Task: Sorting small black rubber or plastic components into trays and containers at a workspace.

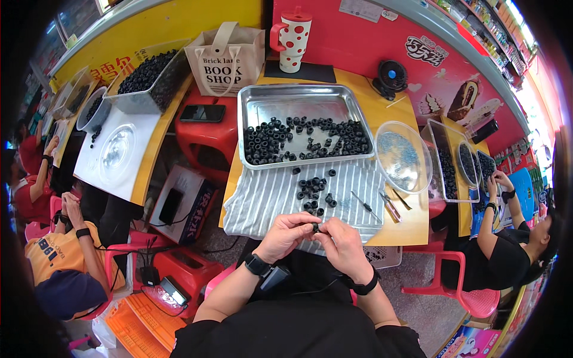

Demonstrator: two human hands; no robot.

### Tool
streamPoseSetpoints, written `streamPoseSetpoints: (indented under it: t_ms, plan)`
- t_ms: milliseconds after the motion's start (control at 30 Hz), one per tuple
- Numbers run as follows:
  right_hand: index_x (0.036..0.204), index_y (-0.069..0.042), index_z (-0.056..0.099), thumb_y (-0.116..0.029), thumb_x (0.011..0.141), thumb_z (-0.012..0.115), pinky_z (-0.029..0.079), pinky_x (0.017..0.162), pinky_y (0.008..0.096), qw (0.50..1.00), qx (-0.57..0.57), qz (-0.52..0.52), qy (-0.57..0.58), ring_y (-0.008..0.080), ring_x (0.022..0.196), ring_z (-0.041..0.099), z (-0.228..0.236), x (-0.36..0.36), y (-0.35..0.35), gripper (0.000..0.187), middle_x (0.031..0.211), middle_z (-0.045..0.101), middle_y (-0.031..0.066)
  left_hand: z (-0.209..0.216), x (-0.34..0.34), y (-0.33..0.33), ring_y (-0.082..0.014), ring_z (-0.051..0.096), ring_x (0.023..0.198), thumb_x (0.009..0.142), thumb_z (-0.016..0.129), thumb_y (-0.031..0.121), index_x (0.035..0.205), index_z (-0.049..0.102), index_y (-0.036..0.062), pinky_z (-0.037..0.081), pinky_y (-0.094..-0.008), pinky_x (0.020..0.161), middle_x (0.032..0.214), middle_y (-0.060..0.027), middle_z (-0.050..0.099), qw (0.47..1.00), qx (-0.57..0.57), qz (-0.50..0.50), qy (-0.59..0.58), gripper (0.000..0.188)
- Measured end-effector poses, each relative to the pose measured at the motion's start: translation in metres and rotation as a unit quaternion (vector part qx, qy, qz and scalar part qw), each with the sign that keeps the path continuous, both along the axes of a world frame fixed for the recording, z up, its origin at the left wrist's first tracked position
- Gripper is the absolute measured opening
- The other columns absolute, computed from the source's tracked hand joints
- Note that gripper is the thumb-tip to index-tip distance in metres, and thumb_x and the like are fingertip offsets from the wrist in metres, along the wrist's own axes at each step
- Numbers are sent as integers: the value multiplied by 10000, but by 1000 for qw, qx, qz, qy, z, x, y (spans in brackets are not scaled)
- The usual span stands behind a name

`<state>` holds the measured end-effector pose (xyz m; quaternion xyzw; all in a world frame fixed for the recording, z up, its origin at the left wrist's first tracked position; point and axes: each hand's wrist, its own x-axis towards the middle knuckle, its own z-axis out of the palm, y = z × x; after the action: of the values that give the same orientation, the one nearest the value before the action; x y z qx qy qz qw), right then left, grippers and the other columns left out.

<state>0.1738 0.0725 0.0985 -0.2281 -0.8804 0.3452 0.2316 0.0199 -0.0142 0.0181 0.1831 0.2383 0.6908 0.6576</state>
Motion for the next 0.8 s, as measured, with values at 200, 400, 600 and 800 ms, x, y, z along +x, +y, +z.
streamPoseSetpoints:
  t_ms: [200, 400, 600, 800]
  plan:
    - [850, -23, 560, -90, 822, 696, 450, 571, 415, 1000, -7, -1, -8, 333, 672, 601, -5, 0, 3, 155, 748, 562, 131, 1, 2, 1, -178, 643, 1005, 941, 602, 13, 1158, 644, -63, 557, -301, 857, 1126, -89, 611, 1000, 10, 8, 29, 234]
    - [816, -10, 573, -72, 824, 707, 452, 566, 367, 992, -114, 29, 37, 294, 647, 601, -13, 1, 10, 148, 725, 564, 120, 1, 0, 1, -170, 641, 986, 947, 598, 25, 1152, 645, -69, 540, -281, 847, 1120, -88, 612, 1000, -4, -7, 30, 230]
    - [801, -5, 566, -35, 834, 681, 469, 567, 361, 991, -107, 76, 31, 290, 655, 624, -2, 0, 16, 123, 724, 573, 120, -1, -3, 1, -162, 645, 957, 945, 600, 22, 1147, 648, -69, 541, -270, 824, 1104, -93, 621, 1000, 8, -20, 19, 227]
    - [789, -4, 552, -19, 832, 665, 472, 560, 377, 993, -75, 94, 13, 313, 658, 624, 2, -1, 18, 122, 728, 574, 127, 2, -2, 1, -148, 654, 901, 943, 602, 16, 1140, 654, -61, 551, -258, 791, 1072, -85, 634, 1000, -4, -19, 11, 218]
